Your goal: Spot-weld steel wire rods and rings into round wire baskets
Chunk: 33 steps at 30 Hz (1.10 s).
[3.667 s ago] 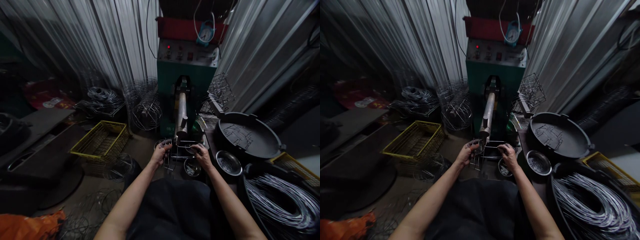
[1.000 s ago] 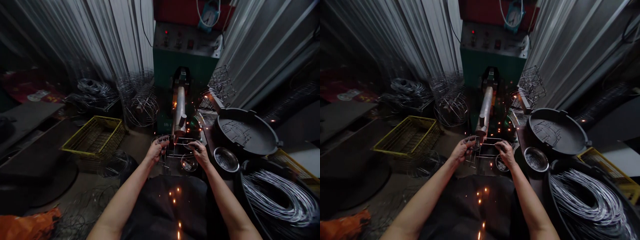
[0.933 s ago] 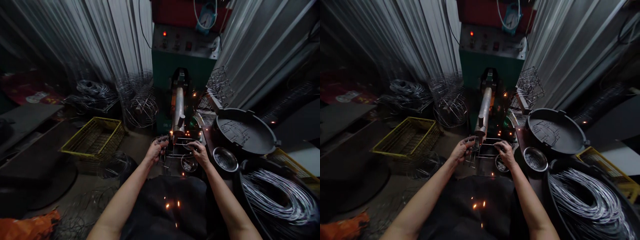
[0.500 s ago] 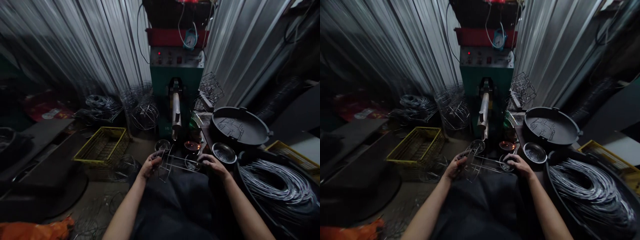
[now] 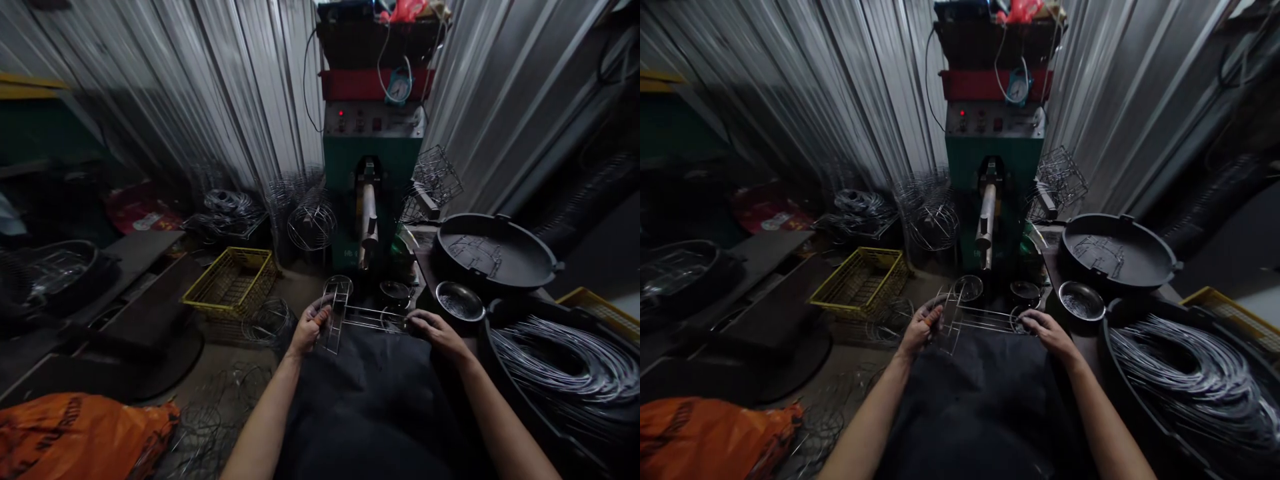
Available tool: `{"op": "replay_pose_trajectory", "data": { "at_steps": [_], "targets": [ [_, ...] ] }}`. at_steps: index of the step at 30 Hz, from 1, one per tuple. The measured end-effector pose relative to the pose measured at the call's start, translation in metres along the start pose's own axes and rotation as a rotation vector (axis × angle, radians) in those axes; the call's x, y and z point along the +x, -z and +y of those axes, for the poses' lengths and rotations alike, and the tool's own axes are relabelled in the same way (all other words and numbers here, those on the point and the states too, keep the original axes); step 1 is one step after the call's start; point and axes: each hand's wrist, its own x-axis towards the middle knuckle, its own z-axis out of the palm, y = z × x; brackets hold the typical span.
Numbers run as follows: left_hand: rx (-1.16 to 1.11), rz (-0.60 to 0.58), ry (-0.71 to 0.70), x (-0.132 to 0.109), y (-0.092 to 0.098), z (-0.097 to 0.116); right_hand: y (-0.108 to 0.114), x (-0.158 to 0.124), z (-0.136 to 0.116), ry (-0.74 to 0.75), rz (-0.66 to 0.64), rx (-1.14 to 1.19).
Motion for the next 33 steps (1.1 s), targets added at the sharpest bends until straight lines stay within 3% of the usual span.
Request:
{"op": "replay_pose_trajectory", "data": {
  "at_steps": [6, 15, 24, 33],
  "targets": [
    [0.168, 0.038, -0.103, 0.026, -0.032, -0.015, -0.02, 0.058, 0.019, 0.126, 0.11, -0.141],
    [0.07, 0.139, -0.179, 0.085, -0.042, -0.025, 0.004, 0.133, 0.017, 0.097, 0.137, -0.022],
    [0.028, 0.201, -0.236, 0.104, -0.052, -0.038, 0.016, 0.158, 0.018, 0.079, 0.126, -0.023],
    [-0.003, 0.193, -0.238, 0.108, -0.054, -0.036, 0.024, 0.165, 0.011, -0.009, 0.051, 0.011]
  ]
}}
